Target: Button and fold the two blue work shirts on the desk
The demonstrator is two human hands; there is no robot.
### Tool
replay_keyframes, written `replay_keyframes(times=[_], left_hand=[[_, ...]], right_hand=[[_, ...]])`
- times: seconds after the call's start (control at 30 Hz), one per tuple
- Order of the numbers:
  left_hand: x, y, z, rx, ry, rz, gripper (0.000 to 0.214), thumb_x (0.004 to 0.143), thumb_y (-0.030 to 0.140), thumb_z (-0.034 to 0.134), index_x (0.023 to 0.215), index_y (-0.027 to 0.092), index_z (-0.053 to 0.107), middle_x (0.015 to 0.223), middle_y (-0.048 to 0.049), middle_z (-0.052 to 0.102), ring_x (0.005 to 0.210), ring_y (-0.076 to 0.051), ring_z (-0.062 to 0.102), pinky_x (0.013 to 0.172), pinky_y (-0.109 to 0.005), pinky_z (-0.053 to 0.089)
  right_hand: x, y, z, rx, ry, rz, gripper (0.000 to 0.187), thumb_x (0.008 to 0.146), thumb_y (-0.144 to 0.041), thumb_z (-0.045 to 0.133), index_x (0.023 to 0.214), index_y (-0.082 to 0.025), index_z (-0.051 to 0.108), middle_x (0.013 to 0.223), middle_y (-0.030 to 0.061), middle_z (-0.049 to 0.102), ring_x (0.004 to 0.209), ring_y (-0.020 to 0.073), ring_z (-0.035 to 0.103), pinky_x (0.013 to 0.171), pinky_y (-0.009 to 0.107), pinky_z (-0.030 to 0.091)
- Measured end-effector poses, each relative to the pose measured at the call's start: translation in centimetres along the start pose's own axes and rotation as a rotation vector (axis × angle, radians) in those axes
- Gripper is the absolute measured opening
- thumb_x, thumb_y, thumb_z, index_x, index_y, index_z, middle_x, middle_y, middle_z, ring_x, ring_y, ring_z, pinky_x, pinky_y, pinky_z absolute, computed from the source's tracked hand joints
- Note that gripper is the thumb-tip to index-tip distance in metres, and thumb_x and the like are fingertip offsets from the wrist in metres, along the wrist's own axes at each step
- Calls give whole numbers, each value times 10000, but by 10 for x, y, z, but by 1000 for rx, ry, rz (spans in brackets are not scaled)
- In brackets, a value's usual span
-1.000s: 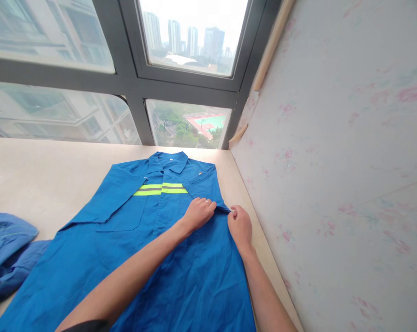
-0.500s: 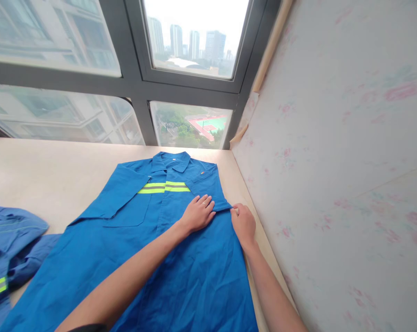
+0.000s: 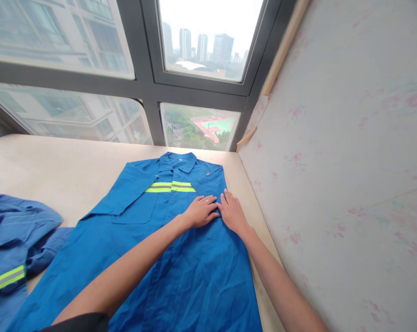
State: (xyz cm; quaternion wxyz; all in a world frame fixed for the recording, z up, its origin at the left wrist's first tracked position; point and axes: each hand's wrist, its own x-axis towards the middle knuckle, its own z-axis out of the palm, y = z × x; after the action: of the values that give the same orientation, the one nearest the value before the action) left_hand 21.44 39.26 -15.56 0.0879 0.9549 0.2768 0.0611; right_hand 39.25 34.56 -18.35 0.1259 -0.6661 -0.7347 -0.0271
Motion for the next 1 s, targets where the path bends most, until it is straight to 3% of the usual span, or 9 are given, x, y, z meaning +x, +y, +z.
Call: replay_keyframes(times=[0.17, 0.3, 0.47, 0.67, 0.83, 1.0], left_hand=[[-23, -18, 13, -20, 30, 108, 673, 980, 593, 307, 1513, 183, 340, 1578, -123, 279, 1483, -250, 199, 1210, -460, 128], [-36, -26, 13, -25, 36, 129, 688, 973, 623, 282, 1529, 219, 311, 1587, -109, 259, 1485, -244, 195, 1212, -454, 113], [-48, -33, 11, 9, 62, 74, 674, 979, 611, 274, 1525, 219, 320, 1583, -118, 273, 1481, -258, 207, 1205, -472, 124], [-58, -39, 6, 50, 33, 87, 656, 989, 588, 258, 1503, 195, 364, 1573, -123, 297, 1474, -270, 227, 1198, -484, 153], [-65, -19, 4, 136, 40, -98, 578, 1002, 508, 321, 1452, 166, 442, 1528, -140, 381, 1440, -289, 309, 1165, -533, 228], [-86, 27, 1, 164, 61, -269, 429, 987, 199, 324, 1339, 81, 540, 1460, -197, 458, 1379, -303, 405, 1111, -532, 332]], right_hand=[[-10, 7, 6, -65, -45, 29, 634, 1022, -475, 253, 1492, -67, 372, 1552, 191, 317, 1426, 316, 320, 1147, 502, 266], [-8, 10, 7, -89, -77, 105, 695, 1008, -510, 283, 1519, -39, 301, 1556, 205, 298, 1446, 306, 283, 1168, 488, 222], [3, 13, 8, -125, -121, 124, 657, 1016, -504, 248, 1534, -102, 291, 1591, 154, 240, 1472, 308, 210, 1174, 534, 165], [18, 16, 8, -158, -157, 123, 652, 1015, -516, 238, 1542, -136, 282, 1591, 143, 250, 1466, 311, 221, 1167, 528, 183], [18, 15, 5, -214, -100, 100, 609, 1018, -474, 261, 1518, -135, 343, 1551, 168, 336, 1430, 323, 291, 1145, 514, 230], [11, 2, 0, -297, 84, 153, 599, 1007, -423, 302, 1461, -49, 418, 1468, 287, 402, 1363, 391, 364, 1069, 594, 280]])
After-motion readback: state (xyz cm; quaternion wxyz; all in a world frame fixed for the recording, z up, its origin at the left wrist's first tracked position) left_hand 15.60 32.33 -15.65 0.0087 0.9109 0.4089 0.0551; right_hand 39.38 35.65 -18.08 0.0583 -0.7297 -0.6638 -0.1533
